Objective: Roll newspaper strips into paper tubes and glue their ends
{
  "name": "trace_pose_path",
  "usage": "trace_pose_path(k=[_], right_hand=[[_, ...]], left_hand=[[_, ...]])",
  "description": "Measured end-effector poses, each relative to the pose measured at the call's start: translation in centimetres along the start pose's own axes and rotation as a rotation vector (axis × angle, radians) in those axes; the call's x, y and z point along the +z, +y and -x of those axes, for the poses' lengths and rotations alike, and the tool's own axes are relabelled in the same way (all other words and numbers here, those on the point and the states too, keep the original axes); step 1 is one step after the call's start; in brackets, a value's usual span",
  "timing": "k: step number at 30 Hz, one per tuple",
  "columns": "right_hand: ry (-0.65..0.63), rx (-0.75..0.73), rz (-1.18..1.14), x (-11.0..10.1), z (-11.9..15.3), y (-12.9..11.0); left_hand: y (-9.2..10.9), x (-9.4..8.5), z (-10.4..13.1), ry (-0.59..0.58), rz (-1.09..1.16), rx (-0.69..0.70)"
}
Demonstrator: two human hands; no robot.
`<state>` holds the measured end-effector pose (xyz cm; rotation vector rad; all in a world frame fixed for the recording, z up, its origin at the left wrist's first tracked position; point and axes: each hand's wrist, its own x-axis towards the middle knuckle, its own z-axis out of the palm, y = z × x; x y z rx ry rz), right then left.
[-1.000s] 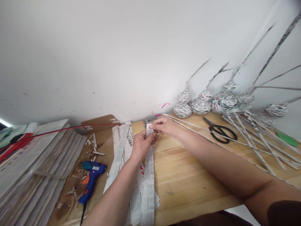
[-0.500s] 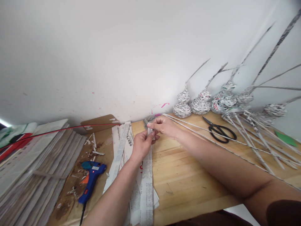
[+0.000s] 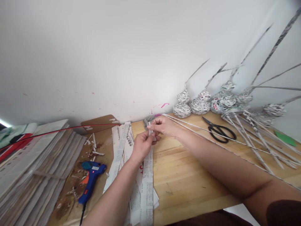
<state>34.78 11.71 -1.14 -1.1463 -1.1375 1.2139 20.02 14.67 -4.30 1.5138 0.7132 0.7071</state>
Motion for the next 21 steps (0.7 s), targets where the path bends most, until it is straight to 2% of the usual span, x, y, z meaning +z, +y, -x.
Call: trace_pose_path(k=[2,4,11,12,16,17,21], right_hand=[[-0.122,0.004,0.015,-0.3,0.2,-0.3],[-0.14,-0.004,0.023,-0.4,0.2,-0.4],[0.099,0.007,-0.002,0.1,-0.2,0.4],[0.091,0.01,-0.002,0.1,-0.1,0.3],[-0.118,0.059,0.004,-0.3,0.3,-0.6],[-0.129,0.057,0.015,-0.4,0.3,-0.6],[0.077,-0.007,0.032,-0.4,-0.1,0.0]], left_hand=[[-0.1,0.0,0.0,-0.007,0.011,-0.006],[-0.2,0.0,0.0,-0.015,0.014,-0.005],[0.0,0.3,0.1,-0.041,-0.007,-0.014],[0.0,0.4,0.2,-0.044,0.003,-0.019],[-0.1,0.3,0.1,-0.048,0.023,-0.037],[-0.1,0.3,0.1,-0.047,0.025,-0.037],[-0.1,0.4,0.1,-0.057,0.006,-0.04]])
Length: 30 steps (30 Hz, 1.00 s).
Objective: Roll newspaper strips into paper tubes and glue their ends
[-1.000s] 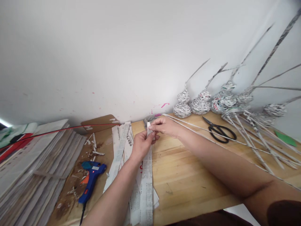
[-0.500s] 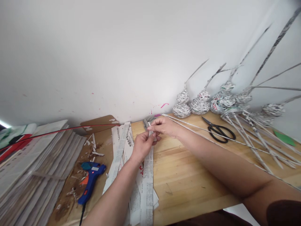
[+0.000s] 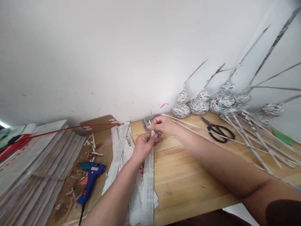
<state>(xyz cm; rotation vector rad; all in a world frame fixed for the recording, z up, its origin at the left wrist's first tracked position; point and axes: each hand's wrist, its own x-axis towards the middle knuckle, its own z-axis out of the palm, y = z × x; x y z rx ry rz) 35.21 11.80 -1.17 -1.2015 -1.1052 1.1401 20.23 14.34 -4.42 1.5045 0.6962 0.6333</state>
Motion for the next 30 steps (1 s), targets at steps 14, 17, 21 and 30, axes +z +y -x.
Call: trace_pose_path(k=[14,17,21,30], right_hand=[[0.026,-0.017,-0.006,-0.2,-0.1,0.2],[-0.144,0.061,0.036,-0.8,0.1,-0.2],[-0.283,0.075,0.06,-1.3,0.0,-0.1],[-0.077,0.018,-0.015,-0.7,-0.2,0.2]], left_hand=[[0.6,0.4,0.5,-0.046,0.011,-0.069],[0.9,0.4,0.6,-0.058,0.037,-0.085],[0.7,0.3,0.4,-0.064,0.025,-0.094],[0.9,0.4,0.6,-0.067,0.018,-0.12]])
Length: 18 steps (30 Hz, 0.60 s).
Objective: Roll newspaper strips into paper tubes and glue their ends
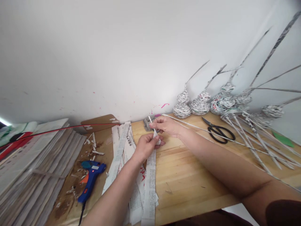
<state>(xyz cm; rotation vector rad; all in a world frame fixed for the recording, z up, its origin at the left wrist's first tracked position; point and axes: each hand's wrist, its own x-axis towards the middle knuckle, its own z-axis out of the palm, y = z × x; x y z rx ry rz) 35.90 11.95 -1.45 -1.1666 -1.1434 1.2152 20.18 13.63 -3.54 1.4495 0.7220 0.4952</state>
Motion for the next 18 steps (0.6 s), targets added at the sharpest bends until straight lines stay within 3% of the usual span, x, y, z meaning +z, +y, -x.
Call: trace_pose_path(k=[3,9,14,18], right_hand=[[-0.145,0.035,0.037,-0.26,0.25,-0.33],[0.112,-0.002,-0.022,0.27,0.13,0.01],[-0.097,0.019,0.058,-0.07,0.16,-0.46],[0.042,0.004,0.04,-0.02,-0.13,0.03]], left_hand=[[-0.12,-0.07,-0.12,0.008,0.007,0.005],[-0.51,-0.12,-0.26,0.006,-0.063,0.032],[-0.47,-0.19,-0.27,0.013,-0.054,0.0],[-0.61,-0.18,-0.34,0.012,-0.07,0.039]])
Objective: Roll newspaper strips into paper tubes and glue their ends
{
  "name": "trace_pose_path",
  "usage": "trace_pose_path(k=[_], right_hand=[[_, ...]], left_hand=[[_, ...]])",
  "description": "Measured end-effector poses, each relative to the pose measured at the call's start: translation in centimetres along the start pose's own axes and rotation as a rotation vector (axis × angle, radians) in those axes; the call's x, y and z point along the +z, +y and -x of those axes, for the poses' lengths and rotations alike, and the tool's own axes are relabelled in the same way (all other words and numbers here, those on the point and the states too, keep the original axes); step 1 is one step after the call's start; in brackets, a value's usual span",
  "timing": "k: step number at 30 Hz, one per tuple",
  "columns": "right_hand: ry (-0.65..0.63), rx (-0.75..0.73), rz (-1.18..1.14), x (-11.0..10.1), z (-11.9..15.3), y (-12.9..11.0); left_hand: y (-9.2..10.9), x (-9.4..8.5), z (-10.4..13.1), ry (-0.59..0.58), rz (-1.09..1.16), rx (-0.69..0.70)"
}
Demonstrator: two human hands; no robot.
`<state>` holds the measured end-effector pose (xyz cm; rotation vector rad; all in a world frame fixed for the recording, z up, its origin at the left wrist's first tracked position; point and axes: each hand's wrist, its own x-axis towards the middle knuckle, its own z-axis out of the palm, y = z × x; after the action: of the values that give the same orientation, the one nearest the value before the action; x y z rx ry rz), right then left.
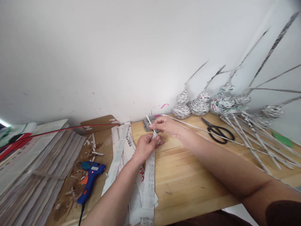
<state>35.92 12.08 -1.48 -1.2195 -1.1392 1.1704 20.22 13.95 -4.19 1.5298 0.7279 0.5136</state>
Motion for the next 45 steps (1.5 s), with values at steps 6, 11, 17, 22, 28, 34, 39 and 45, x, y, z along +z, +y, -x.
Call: trace_pose_path(k=[6,11,17,22,28,34,39,45], right_hand=[[-0.117,0.02,0.023,0.1,0.4,-0.5],[-0.041,0.007,0.015,0.1,0.2,-0.1],[0.135,-0.048,-0.002,0.6,0.0,0.4],[-0.117,0.013,0.075,0.0,0.4,-0.6],[0.098,-0.037,0.037,0.3,0.1,0.0],[-0.131,0.057,0.085,0.2,0.3,-0.3],[0.081,-0.024,-0.009,0.3,0.1,0.2],[-0.177,0.06,0.066,0.1,0.6,-0.7]], left_hand=[[0.0,0.0,0.0,-0.025,0.038,-0.008],[0.1,0.0,0.0,-0.005,0.033,-0.009],[0.2,0.1,0.1,-0.038,0.042,0.009],[0.2,0.0,0.1,-0.044,0.069,-0.007],[0.2,0.1,0.1,-0.044,0.05,0.009],[0.4,0.1,0.1,-0.057,0.073,0.007],[0.2,0.0,0.1,-0.067,0.068,0.019],[0.2,0.0,0.1,-0.074,0.071,0.011]])
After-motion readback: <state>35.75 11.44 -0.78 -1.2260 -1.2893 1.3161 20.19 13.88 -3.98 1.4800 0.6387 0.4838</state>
